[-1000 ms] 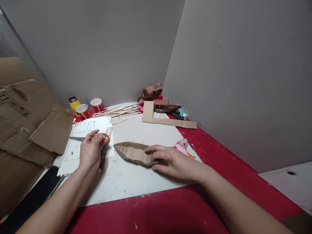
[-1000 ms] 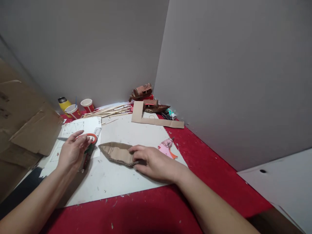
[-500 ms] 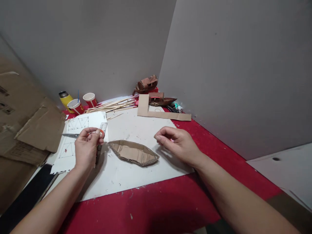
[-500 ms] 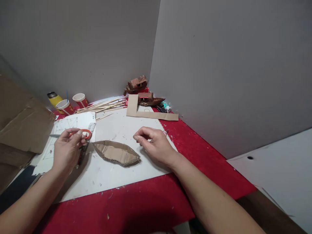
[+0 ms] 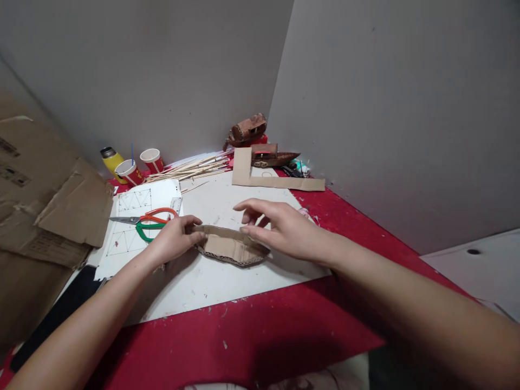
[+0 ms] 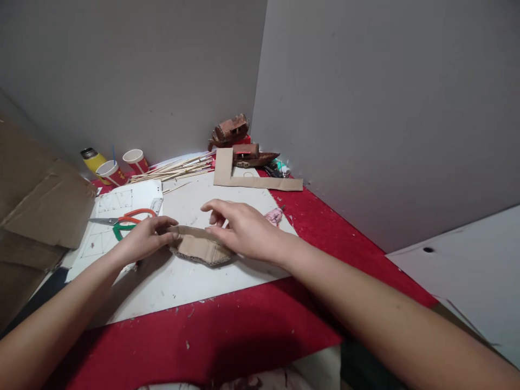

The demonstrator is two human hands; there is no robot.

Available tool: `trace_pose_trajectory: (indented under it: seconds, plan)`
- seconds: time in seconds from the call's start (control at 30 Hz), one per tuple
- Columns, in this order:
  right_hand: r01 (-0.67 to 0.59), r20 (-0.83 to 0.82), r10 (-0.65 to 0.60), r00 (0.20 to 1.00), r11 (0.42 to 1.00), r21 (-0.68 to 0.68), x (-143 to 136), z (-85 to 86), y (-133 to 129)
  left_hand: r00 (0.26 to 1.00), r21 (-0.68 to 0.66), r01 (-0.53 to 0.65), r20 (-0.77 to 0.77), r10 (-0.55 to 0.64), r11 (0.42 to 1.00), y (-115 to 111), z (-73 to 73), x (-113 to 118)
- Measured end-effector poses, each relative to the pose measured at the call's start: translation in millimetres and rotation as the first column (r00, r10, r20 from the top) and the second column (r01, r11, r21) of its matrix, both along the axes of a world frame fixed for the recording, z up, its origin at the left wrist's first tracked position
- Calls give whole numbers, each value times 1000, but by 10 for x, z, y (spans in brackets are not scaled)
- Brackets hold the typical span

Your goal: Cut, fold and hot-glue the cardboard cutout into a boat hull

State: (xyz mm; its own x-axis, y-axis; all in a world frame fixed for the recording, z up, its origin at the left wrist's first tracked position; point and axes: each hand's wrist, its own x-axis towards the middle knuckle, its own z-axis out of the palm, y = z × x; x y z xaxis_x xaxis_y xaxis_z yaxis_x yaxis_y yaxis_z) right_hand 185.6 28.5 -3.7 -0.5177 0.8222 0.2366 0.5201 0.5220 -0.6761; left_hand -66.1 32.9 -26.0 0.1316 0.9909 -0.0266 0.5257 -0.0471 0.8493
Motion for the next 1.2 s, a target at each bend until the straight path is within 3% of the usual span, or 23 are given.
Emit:
trace_pose_trajectory:
  seconds: [0.13, 0.2, 0.37, 0.53, 0.67, 0.8, 0.9, 1.03, 1.1, 1.2]
  plan:
    - [-74, 337, 84, 938, 996, -42, -228, 9, 165, 986, -69, 121, -103, -128, 990, 50, 12, 41]
    - [-108, 419, 129, 899, 991, -73, -341, -48, 241, 975, -88, 160, -143, -171, 983, 46, 0, 68]
    - [-178, 488, 221, 844, 975, -134, -500, -170, 314, 946, -115, 209, -227, -230, 971, -17, -21, 119]
    - [-211, 578, 282, 766, 959, -188, -576, -126, 289, 909, -164, 237, -310, -278, 958, -74, 9, 158]
    - [-236, 671, 304, 676, 952, -194, -656, -101, 247, 827, -166, 302, -444, -345, 939, -80, 5, 192]
    - [-246, 669, 282, 688, 958, -150, -636, -134, 205, 787, -163, 316, -505, -354, 935, -76, 1, 203]
    - [-217, 635, 227, 739, 972, -94, -500, -121, 174, 795, -172, 302, -497, -347, 938, -84, 11, 192]
    - [-222, 483, 152, 862, 971, 89, -282, -19, 87, 841, -176, 294, -420, -342, 939, -66, 6, 174]
    - [-319, 486, 245, 839, 945, 74, -226, 22, 18, 868, -201, 311, -338, -364, 929, -40, -12, 173]
    - [-444, 589, 392, 707, 894, -62, -218, 17, -64, 917, -201, 315, -189, -353, 927, -2, -47, 181]
